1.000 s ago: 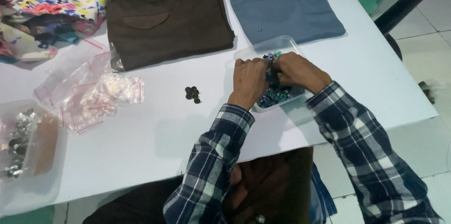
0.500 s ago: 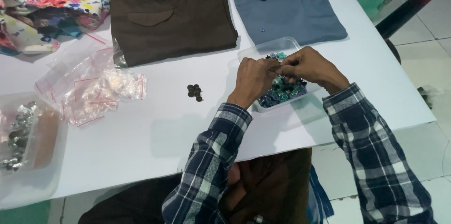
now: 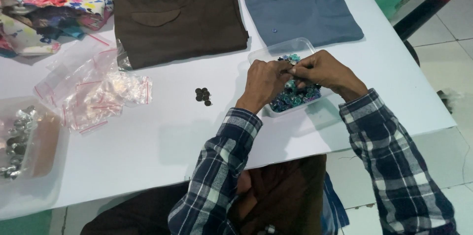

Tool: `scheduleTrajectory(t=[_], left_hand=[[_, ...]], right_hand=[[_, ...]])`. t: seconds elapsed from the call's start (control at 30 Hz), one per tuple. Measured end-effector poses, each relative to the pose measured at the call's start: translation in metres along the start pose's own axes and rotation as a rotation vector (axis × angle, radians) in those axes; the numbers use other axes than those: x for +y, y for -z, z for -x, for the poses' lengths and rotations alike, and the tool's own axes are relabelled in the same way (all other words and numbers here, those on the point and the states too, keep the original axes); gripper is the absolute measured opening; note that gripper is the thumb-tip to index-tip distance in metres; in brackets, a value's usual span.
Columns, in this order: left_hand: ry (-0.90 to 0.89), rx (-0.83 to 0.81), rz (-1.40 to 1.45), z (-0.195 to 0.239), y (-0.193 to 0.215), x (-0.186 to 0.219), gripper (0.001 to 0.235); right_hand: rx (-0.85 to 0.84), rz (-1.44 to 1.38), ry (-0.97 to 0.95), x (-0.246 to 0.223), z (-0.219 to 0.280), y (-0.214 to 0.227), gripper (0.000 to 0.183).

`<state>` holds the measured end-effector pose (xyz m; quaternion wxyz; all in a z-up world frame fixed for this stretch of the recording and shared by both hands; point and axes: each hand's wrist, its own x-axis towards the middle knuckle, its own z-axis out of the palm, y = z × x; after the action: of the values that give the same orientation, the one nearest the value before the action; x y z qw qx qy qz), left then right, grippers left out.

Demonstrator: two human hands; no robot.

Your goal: The person sorts small colored accessories from a plastic container by hand, joins several pieces together, and places them into small transparent bags on a white table.

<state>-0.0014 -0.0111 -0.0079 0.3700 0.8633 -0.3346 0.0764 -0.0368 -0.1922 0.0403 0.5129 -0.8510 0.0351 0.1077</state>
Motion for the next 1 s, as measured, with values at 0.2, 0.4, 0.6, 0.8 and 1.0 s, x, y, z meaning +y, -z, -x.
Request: scheduleTrajectory(t=[0.2, 0.4, 0.6, 0.8, 1.0], left_hand=[[0.002, 0.052, 0.091, -0.002, -0.004, -0.004, 0.021], [0.026, 0.078, 0.068, -0.004, -0.008, -0.009, 0.022], [-0.165, 0.278, -0.021, -0.004, -0.018, -0.011, 0.021], [-0.275, 0.435, 0.023, 0.012, 0.012, 0.009, 0.017], [-0.229, 0.548, -0.035, 0.095, 0.086, 0.02, 0.013]], right_hand=[[0.018, -0.003, 0.038, -0.028, 0.029, 0.001, 0.023], [0.114, -0.001, 0.125, -0.026, 0.032, -0.005, 0.023], [0.242, -0.025, 0.189, -0.03, 0.033, -0.025, 0.016], [0.355, 0.099, 0.295, -0.07, 0.064, -0.046, 0.022], [0.485, 0.302, 0.687, -0.096, 0.099, -0.109, 0.017]])
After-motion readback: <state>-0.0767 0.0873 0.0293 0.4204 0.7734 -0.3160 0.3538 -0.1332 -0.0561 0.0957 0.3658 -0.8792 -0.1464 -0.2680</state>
